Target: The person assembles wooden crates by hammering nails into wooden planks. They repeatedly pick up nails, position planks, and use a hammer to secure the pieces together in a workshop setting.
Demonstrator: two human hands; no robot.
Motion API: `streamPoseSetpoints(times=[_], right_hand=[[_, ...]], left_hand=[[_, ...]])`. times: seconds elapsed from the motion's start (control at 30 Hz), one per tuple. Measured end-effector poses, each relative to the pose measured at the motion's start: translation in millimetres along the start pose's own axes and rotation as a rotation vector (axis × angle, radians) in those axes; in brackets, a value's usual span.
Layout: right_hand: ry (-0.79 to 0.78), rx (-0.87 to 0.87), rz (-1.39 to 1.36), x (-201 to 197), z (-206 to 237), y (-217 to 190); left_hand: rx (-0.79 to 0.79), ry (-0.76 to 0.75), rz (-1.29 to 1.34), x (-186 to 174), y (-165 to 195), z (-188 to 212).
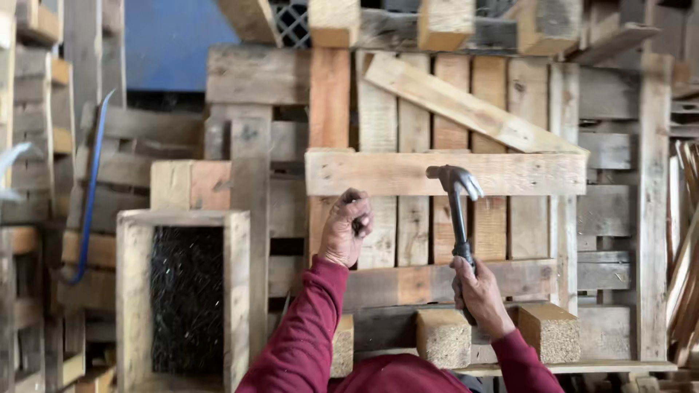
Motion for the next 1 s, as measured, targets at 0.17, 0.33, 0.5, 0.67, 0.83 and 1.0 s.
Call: streamPoseSetpoints(times=[0.17, 0.33, 0.5, 0.67, 0.83, 1.0], right_hand=[[0.114, -0.335, -0.137, -56, 45, 12], [0.092, -0.512, -0.337, -62, 23, 28], [0.053, -0.047, -0.051, -72, -7, 72], [0.090, -0.328, -0.115, -78, 17, 44], [0.017, -0.416, -0.115, -70, 2, 4], [0.062, -0.157, 0.018, -88, -1, -4]], left_hand=[[0.090, 0.000, -0.455, 22, -79, -39], [0.369, -0.104, -1.028, 44, -124, -84], [0.610, -0.166, -1.376, 51, -142, -125], [0.523, -0.204, -1.772, 44, -159, -136], [0.620, -0.301, -1.560, 52, -153, -131], [0.486, -0.283, -1.466, 48, -141, -140]])
Point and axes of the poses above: each hand's wrist, its own z-axis away from the middle knuckle, its own x-axis out of the palm, y = z × x, the point moved 5 cm from there along -z, towards the middle knuckle, and after that the axes turned 14 degrees about z, right-handed, at the moved point
